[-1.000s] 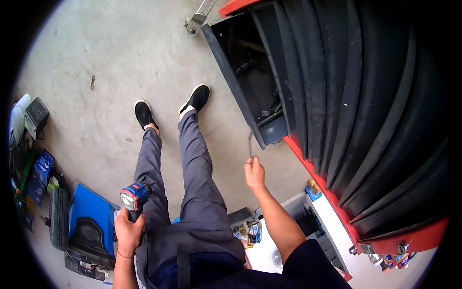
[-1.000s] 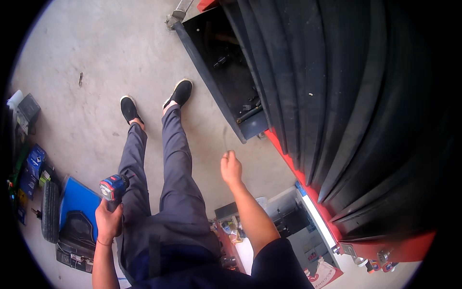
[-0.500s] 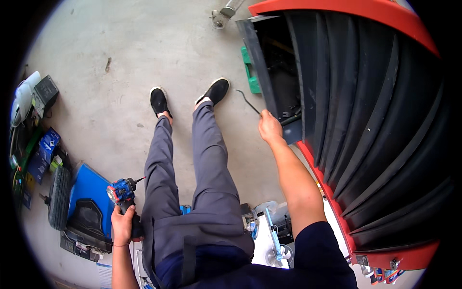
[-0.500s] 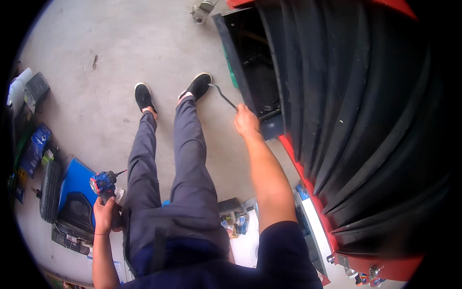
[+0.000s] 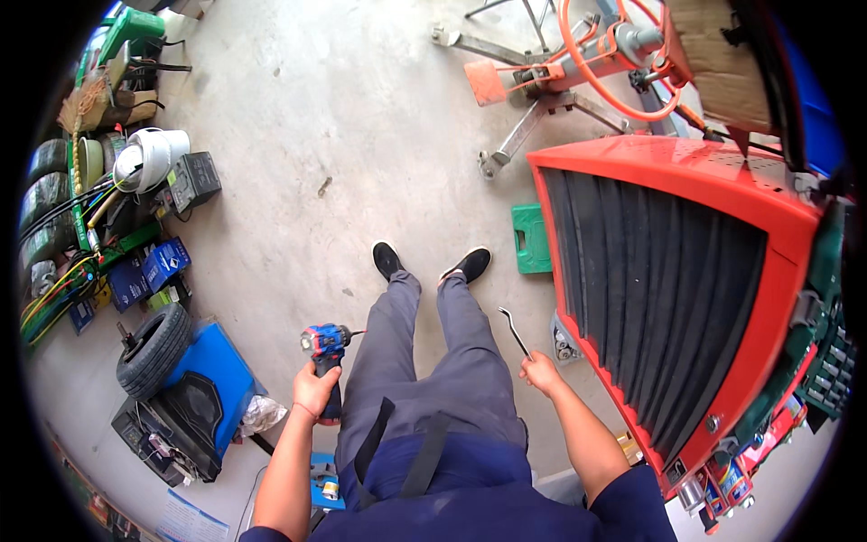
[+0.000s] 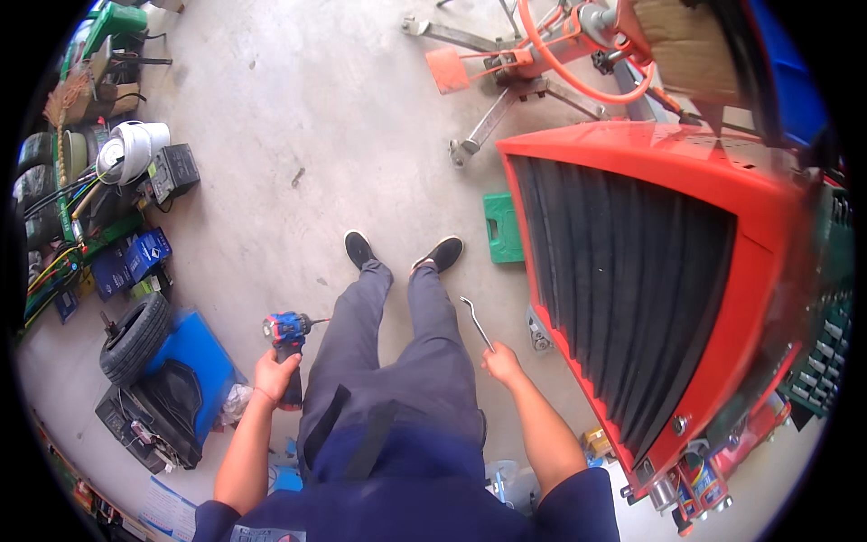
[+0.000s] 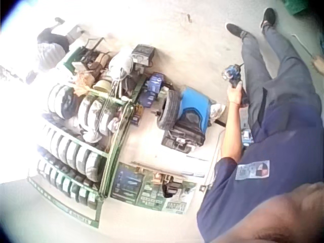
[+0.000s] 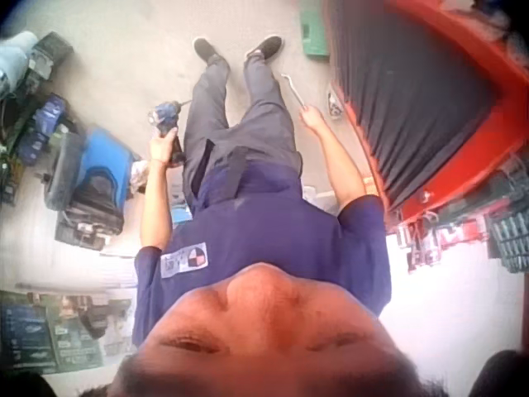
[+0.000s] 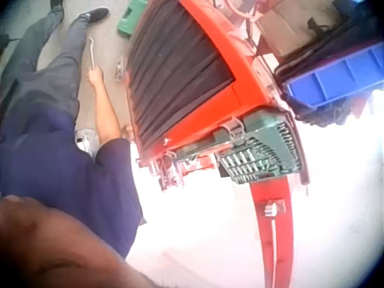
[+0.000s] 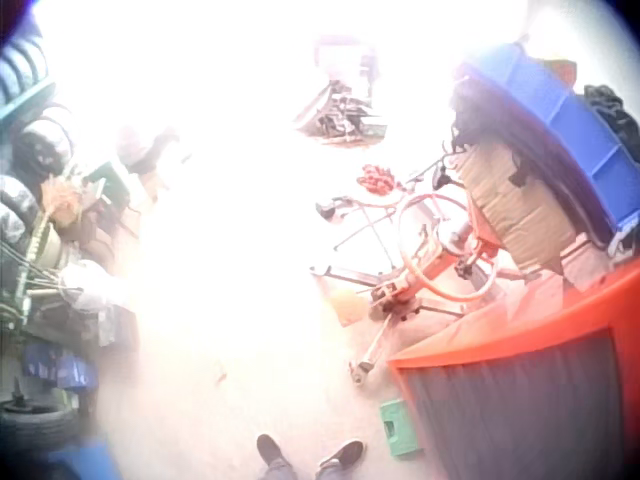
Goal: The person removes an audio speaker from a car door using an electric drill and then positions a gray protective cover onto the door panel by hand.
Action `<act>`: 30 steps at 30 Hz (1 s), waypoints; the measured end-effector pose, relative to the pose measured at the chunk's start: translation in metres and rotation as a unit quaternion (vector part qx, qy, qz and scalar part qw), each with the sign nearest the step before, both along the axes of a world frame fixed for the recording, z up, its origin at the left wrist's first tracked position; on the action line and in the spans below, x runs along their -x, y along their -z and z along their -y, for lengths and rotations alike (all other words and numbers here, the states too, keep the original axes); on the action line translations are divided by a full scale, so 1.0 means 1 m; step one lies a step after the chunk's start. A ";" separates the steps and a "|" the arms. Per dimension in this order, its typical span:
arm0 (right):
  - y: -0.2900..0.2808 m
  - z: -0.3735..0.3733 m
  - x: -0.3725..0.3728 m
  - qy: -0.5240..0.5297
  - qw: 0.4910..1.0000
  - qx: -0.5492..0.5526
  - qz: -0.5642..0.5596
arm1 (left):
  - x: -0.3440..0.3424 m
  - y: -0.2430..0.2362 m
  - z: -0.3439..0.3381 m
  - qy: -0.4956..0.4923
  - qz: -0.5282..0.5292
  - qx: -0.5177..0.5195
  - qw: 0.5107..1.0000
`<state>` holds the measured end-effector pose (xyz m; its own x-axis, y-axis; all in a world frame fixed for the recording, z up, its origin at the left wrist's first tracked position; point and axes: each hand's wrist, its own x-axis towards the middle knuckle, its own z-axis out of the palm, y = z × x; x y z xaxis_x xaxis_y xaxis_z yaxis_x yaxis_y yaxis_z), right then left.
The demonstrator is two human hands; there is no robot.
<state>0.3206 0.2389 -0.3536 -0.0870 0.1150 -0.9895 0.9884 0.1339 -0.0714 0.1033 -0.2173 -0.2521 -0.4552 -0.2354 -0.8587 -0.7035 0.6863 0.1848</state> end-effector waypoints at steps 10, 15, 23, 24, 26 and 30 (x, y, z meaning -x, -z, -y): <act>-0.133 0.038 0.073 0.090 0.991 -0.062 -0.076 | 0.074 -0.028 0.055 0.079 -0.101 0.056 0.990; -0.112 0.046 0.116 0.105 0.966 -0.074 -0.226 | 0.050 0.037 0.141 -0.189 -0.018 0.033 0.981; -0.117 0.054 0.306 -0.215 0.941 -0.239 -0.107 | 0.033 0.060 0.175 -0.369 0.123 0.068 0.919; -0.094 0.042 0.317 -0.187 0.944 -0.241 -0.126 | 0.033 0.068 0.173 -0.344 0.144 0.062 0.926; -0.075 0.034 0.369 -0.221 0.942 -0.211 -0.138 | 0.043 0.075 0.177 -0.219 0.150 0.091 0.960; -0.082 0.027 0.520 -0.287 0.923 -0.161 -0.201 | 0.087 0.074 0.175 -0.048 0.091 0.129 0.986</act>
<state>-0.1993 0.2124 -0.2715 -0.5780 0.2177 -0.7864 0.6504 0.7050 -0.2829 0.0161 -0.3922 -0.3259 -0.2641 -0.4920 -0.8296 -0.7731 0.6222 -0.1229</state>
